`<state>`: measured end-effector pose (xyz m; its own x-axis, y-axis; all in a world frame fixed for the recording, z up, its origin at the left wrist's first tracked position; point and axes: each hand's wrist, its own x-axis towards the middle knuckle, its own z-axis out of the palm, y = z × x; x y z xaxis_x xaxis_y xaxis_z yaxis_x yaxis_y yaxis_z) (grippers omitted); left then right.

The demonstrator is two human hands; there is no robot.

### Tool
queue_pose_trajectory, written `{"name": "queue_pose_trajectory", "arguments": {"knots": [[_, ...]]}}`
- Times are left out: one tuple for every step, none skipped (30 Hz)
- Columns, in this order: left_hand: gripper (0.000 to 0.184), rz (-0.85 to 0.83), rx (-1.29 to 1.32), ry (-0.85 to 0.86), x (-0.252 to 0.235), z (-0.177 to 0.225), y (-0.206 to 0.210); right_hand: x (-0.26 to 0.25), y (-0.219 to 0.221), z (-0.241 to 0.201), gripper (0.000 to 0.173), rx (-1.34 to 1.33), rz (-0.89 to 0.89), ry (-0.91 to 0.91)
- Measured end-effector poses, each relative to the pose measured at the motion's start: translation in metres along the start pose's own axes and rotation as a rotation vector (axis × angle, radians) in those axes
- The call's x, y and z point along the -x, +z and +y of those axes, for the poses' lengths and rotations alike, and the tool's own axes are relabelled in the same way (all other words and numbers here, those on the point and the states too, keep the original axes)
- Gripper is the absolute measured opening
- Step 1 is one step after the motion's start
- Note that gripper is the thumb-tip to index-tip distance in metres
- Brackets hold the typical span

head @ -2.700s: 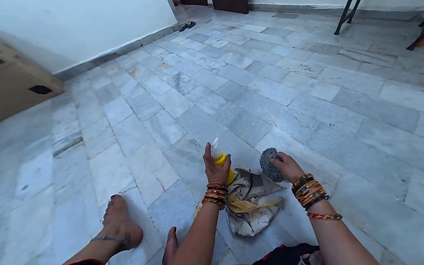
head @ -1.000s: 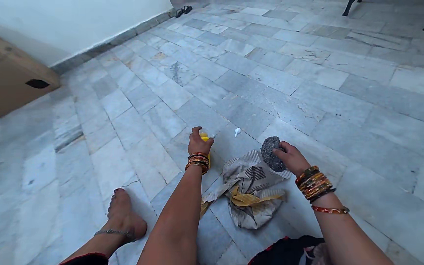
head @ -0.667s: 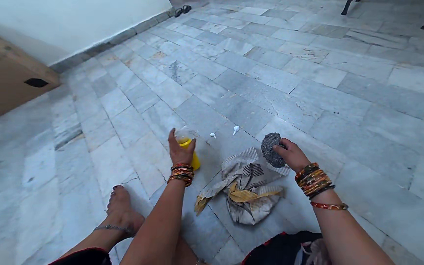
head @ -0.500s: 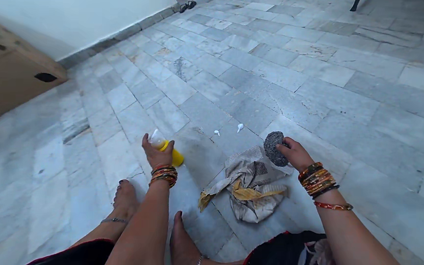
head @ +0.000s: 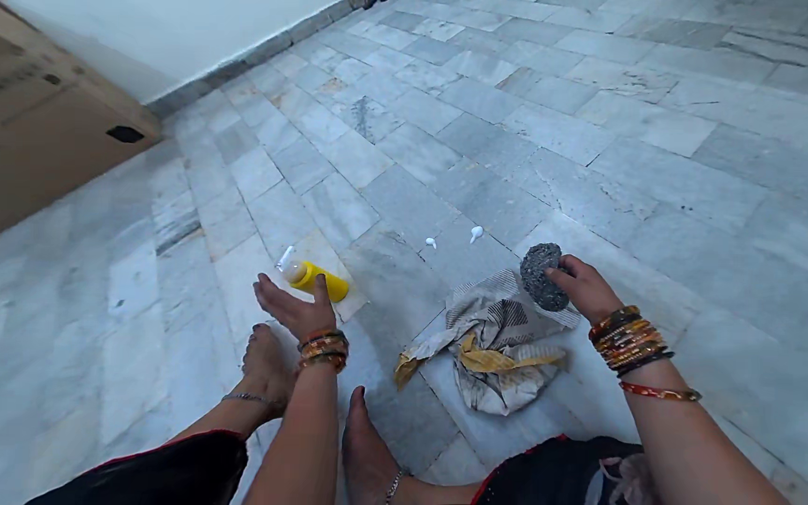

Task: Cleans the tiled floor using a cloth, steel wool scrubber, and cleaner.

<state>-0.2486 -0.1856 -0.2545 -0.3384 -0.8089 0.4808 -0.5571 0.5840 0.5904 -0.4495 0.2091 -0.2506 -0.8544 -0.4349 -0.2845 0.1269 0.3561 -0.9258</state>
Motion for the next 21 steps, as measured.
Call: {"name": "queue_pose_trajectory", "arguments": {"knots": [[0.087, -0.028, 0.044, 0.064, 0.019, 0.010, 0.003, 0.001, 0.002, 0.000, 0.022, -0.046, 0.003, 0.001], [0.079, -0.107, 0.109, 0.102, 0.040, 0.022, 0.009, 0.003, 0.003, 0.000, 0.021, -0.103, -0.003, 0.009], [0.071, -0.240, 0.202, 0.095, 0.065, 0.037, 0.017, 0.005, 0.004, -0.001, 0.020, -0.173, -0.016, 0.023], [0.064, -0.417, 0.291, 0.055, 0.088, 0.054, 0.026, 0.006, 0.006, -0.002, 0.019, -0.250, -0.031, 0.043], [0.057, -0.602, 0.384, 0.011, 0.109, 0.073, 0.036, 0.008, 0.008, -0.004, 0.019, -0.324, -0.046, 0.066], [0.054, -0.800, 0.492, -0.051, 0.126, 0.094, 0.046, 0.009, 0.010, -0.006, 0.018, -0.388, -0.060, 0.086], [0.053, -0.979, 0.607, -0.118, 0.139, 0.114, 0.055, 0.009, 0.013, -0.007, 0.017, -0.435, -0.070, 0.103], [0.054, -1.121, 0.721, -0.200, 0.149, 0.135, 0.061, 0.010, 0.014, -0.008, 0.016, -0.467, -0.080, 0.117], [0.056, -1.206, 0.819, -0.282, 0.157, 0.153, 0.065, 0.010, 0.016, -0.008, 0.015, -0.477, -0.089, 0.123], [0.054, -1.241, 0.899, -0.368, 0.161, 0.169, 0.068, 0.010, 0.017, -0.007, 0.014, -0.470, -0.092, 0.122], [0.045, -1.232, 0.956, -0.451, 0.162, 0.184, 0.070, 0.010, 0.018, -0.005, 0.014, -0.448, -0.085, 0.118], [0.035, -1.191, 0.985, -0.516, 0.159, 0.194, 0.076, 0.009, 0.019, -0.003, 0.015, -0.417, -0.068, 0.112], [0.029, -1.160, 0.981, -0.544, 0.153, 0.198, 0.081, 0.008, 0.020, -0.003, 0.016, -0.374, -0.040, 0.109], [0.031, -1.133, 0.948, -0.532, 0.144, 0.199, 0.085, 0.006, 0.019, -0.004, 0.021, -0.322, -0.015, 0.112], [0.034, -1.099, 0.901, -0.488, 0.132, 0.196, 0.088, 0.004, 0.017, -0.005, 0.031, -0.258, -0.003, 0.122], [0.036, -1.051, 0.843, -0.417, 0.117, 0.190, 0.090, 0.002, 0.014, -0.006, 0.039, -0.199, -0.002, 0.131], [0.038, -0.985, 0.764, -0.331, 0.100, 0.182, 0.091, 0.000, 0.012, -0.005, 0.043, -0.164, -0.004, 0.140], [0.040, -0.912, 0.667, -0.245, 0.082, 0.172, 0.092, 0.001, 0.012, -0.005, 0.043, -0.152, -0.009, 0.143], [0.042, -0.835, 0.552, -0.166, 0.064, 0.162, 0.092, 0.003, 0.012, -0.006, 0.042, -0.158, -0.019, 0.135], [0.043, -0.760, 0.423, -0.090, 0.045, 0.152, 0.092, 0.006, 0.012, -0.009, 0.038, -0.170, -0.036, 0.125], [0.044, -0.695, 0.287, -0.022, 0.029, 0.143, 0.093, 0.009, 0.013, -0.011, 0.036, -0.174, -0.058, 0.107]]}}
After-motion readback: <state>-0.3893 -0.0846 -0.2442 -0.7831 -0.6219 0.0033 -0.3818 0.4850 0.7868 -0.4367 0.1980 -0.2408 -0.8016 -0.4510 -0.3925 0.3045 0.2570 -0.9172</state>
